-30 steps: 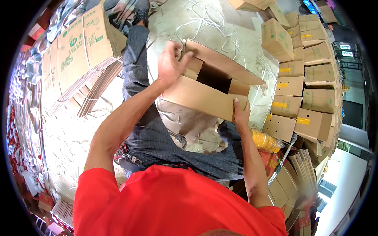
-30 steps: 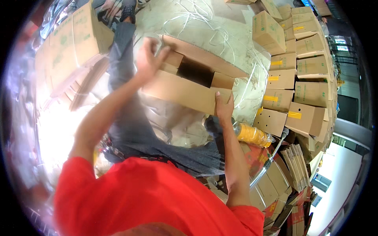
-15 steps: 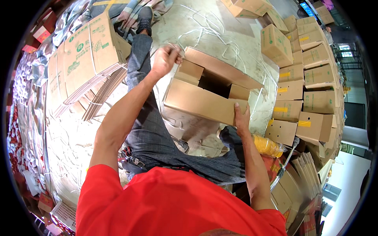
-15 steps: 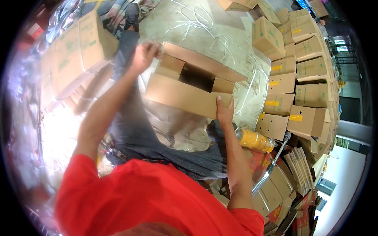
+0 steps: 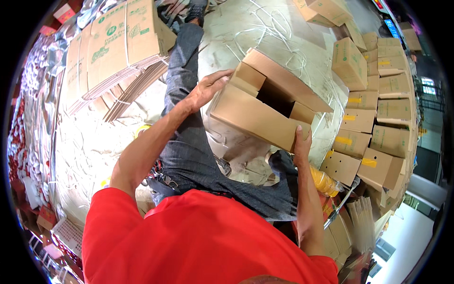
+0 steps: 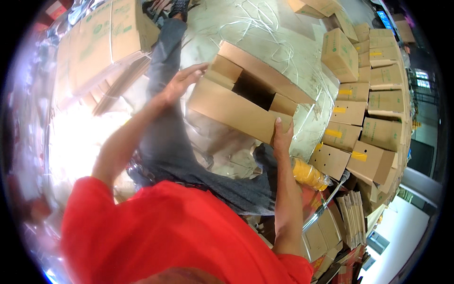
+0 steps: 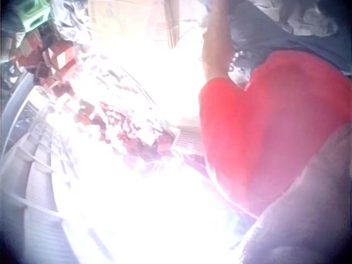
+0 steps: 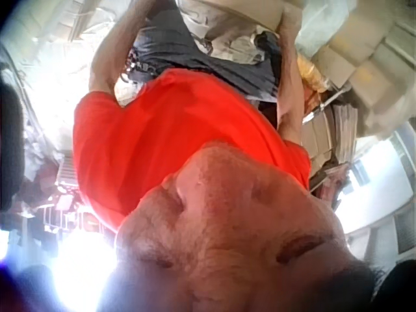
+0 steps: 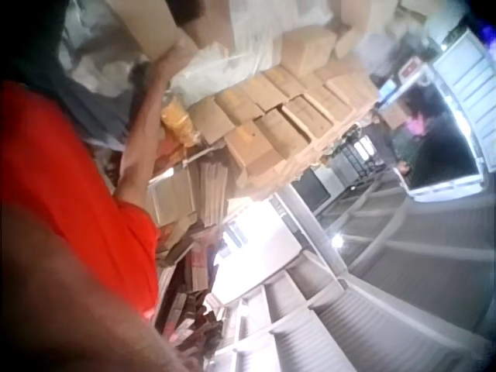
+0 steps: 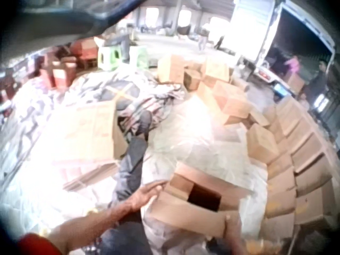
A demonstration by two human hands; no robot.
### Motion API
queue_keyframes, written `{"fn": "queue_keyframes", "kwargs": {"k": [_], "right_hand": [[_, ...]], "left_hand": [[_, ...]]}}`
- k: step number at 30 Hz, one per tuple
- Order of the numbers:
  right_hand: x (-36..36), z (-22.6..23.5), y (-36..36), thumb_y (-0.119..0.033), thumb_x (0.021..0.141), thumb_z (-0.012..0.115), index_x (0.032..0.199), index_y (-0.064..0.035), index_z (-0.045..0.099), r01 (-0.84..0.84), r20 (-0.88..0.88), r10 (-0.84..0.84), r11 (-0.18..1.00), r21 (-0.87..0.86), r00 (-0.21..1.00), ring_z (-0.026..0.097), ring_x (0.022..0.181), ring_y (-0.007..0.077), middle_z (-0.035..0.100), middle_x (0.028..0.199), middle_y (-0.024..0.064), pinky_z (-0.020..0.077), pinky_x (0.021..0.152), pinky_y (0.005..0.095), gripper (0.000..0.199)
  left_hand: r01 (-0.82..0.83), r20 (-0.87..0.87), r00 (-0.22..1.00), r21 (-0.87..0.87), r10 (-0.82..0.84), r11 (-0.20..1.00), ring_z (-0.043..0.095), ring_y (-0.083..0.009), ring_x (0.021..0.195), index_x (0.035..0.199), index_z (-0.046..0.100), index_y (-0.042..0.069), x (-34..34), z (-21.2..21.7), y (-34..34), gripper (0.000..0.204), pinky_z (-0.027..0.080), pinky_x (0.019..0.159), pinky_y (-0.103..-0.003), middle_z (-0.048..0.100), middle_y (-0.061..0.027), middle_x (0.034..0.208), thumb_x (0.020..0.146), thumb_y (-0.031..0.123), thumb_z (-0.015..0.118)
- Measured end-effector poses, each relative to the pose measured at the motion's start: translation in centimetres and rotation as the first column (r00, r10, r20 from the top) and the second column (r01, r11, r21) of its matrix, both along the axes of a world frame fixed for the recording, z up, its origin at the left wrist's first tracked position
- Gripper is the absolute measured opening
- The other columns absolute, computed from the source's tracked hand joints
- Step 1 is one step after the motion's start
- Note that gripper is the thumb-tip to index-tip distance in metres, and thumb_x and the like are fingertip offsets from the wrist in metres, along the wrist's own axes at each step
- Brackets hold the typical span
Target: The person sits on the floor and assembles flat-packed cardboard boxes. They fold the cardboard into shape, use a tape dispenser to seal the seams, and place the finished boxes into a stack.
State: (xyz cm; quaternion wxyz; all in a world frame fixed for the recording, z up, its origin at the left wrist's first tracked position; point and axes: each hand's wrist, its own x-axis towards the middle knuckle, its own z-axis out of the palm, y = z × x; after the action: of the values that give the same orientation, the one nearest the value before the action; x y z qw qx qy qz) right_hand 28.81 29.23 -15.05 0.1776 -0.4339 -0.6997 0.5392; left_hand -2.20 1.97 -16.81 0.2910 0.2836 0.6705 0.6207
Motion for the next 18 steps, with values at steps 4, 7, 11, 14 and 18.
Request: {"fn": "queue_keyframes", "kwargs": {"k": [4,7,11,14,18], "right_hand": [[0.6,-1.2,0.8,-0.044,0.103,0.064,0.151,0.0027,0.044,0.045,0.060,-0.048,0.998,0.039,0.997,0.056,0.125,0.0267,0.057,0.140,0.0182,0.0449,0.107,0.0390,0.070],[1.2,-2.3,1.3,-0.047,0.104,0.059,0.151,0.0050,0.043,0.050,0.010,-0.051,0.996,0.068,0.999,0.054,0.126,0.0284,0.056,0.140,0.0191,0.0432,0.109,0.0394,0.072],[1.6,-3.2,1.5,-0.047,0.106,0.052,0.146,0.0081,0.046,0.123,-0.008,-0.128,0.936,0.331,0.992,0.055,0.124,0.0298,0.058,0.135,0.0203,0.0418,0.109,0.0391,0.068],[1.7,-3.0,1.3,-0.045,0.107,0.052,0.140,0.0085,0.051,0.097,0.007,-0.109,0.913,0.397,0.994,0.056,0.121,0.0305,0.060,0.130,0.0212,0.0409,0.109,0.0392,0.063],[1.2,-2.5,0.8,-0.043,0.106,0.052,0.135,0.0087,0.055,0.084,-0.005,-0.090,0.919,0.385,0.996,0.056,0.121,0.0308,0.061,0.128,0.0220,0.0405,0.109,0.0392,0.059]], "left_hand": [[-0.157,0.144,0.977,-0.019,0.158,0.987,0.065,-0.0166,0.092,0.119,0.069,-0.003,2.0,0.5,-1.2,0.039,0.053,0.086,-0.033,0.072,-0.0116,0.097,0.102,0.032,0.066],[-0.135,0.125,0.981,-0.089,0.146,0.987,0.063,-0.0135,0.078,0.101,0.071,-0.005,2.5,1.4,-1.0,0.036,0.052,0.072,-0.033,0.070,-0.0088,0.083,0.098,0.030,0.073],[-0.059,0.122,0.990,-0.078,0.068,0.995,0.057,-0.0090,0.072,0.098,0.071,-0.001,2.8,2.1,-0.7,0.028,0.049,0.066,-0.030,0.064,-0.0022,0.078,0.100,0.026,0.071],[-0.038,0.248,0.968,0.079,0.017,0.996,0.055,-0.0060,0.071,0.096,0.071,0.001,2.8,1.5,-1.1,0.021,0.047,0.065,-0.027,0.063,0.0009,0.077,0.102,0.021,0.069],[-0.243,0.354,0.923,0.229,0.152,0.943,0.056,-0.0057,0.070,0.097,0.071,0.002,3.2,-0.6,-1.6,0.017,0.048,0.065,-0.025,0.064,0.0011,0.078,0.104,0.017,0.067]]}}
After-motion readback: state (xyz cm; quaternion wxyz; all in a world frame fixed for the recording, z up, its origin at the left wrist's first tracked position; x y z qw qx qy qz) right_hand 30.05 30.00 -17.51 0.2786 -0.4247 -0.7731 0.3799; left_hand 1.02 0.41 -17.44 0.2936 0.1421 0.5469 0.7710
